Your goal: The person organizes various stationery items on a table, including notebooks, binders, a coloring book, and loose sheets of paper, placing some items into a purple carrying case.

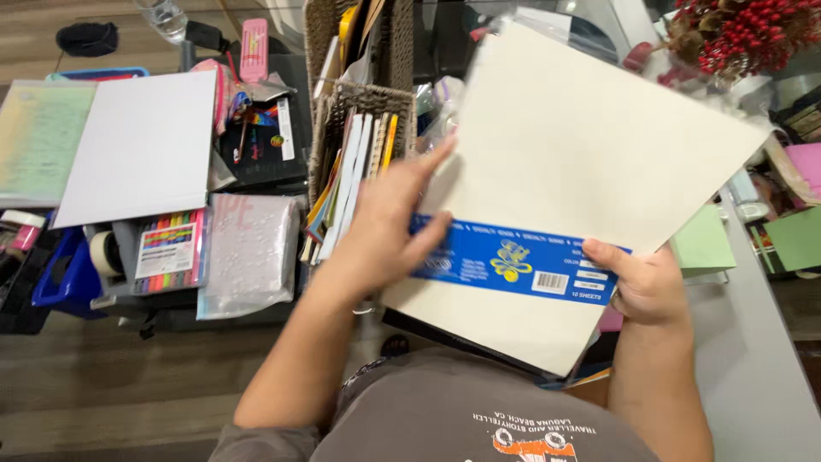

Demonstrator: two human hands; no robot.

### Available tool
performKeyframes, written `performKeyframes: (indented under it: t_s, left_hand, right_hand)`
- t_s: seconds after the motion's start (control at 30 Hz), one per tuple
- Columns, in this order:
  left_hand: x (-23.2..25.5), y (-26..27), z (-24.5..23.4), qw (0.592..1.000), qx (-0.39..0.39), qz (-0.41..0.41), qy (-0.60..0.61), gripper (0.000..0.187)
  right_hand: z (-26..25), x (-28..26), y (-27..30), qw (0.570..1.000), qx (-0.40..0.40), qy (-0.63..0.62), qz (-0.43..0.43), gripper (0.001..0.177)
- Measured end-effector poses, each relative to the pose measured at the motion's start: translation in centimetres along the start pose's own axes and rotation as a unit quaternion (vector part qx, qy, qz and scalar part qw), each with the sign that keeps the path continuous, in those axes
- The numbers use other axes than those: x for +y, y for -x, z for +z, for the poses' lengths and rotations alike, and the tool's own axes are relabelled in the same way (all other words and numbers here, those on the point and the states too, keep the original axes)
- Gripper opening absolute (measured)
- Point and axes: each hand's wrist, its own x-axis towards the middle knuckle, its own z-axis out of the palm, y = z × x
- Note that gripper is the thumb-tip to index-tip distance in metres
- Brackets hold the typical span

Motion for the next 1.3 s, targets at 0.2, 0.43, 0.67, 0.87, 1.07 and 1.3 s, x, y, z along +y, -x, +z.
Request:
performKeyframes:
  t_s: [0.2,0.43,0.67,0.87,1.07,1.3]
  left_hand:
    - [-2.9,3.5,-3.8,0.871,0.063,-0.201,-0.443,0.100]
    - [-7.5,5.7,-5.9,0.938,0.154,-0.124,-0.284,0.079]
    - [-5.9,5.2,-5.9,0.921,0.155,-0.166,-0.315,0.097]
    - [-7.2,5.5,-6.0,0.931,0.170,-0.115,-0.302,0.084]
    - [-8.2,5.3,-5.3,0.920,0.179,-0.108,-0.331,0.083]
    - [-8.6,5.8,-5.1,0.913,0.172,-0.099,-0.357,0.080]
  right_hand:
    - [7.5,0.4,2.3,0.960,0.050,0.268,-0.064,0.029]
    - [10.4,-0.8,2.0,0.953,0.039,0.292,-0.078,0.028]
    - [8.5,-4.1,2.2,0.957,0.099,0.265,-0.062,0.030]
    - [11.2,-1.4,2.9,0.958,0.111,0.257,-0.056,0.029]
    - [17.3,6.3,1.1,0.922,-0.003,0.359,-0.146,0.036]
    - [21.3,19.6,-2.0,0.898,-0.081,0.373,-0.220,0.072]
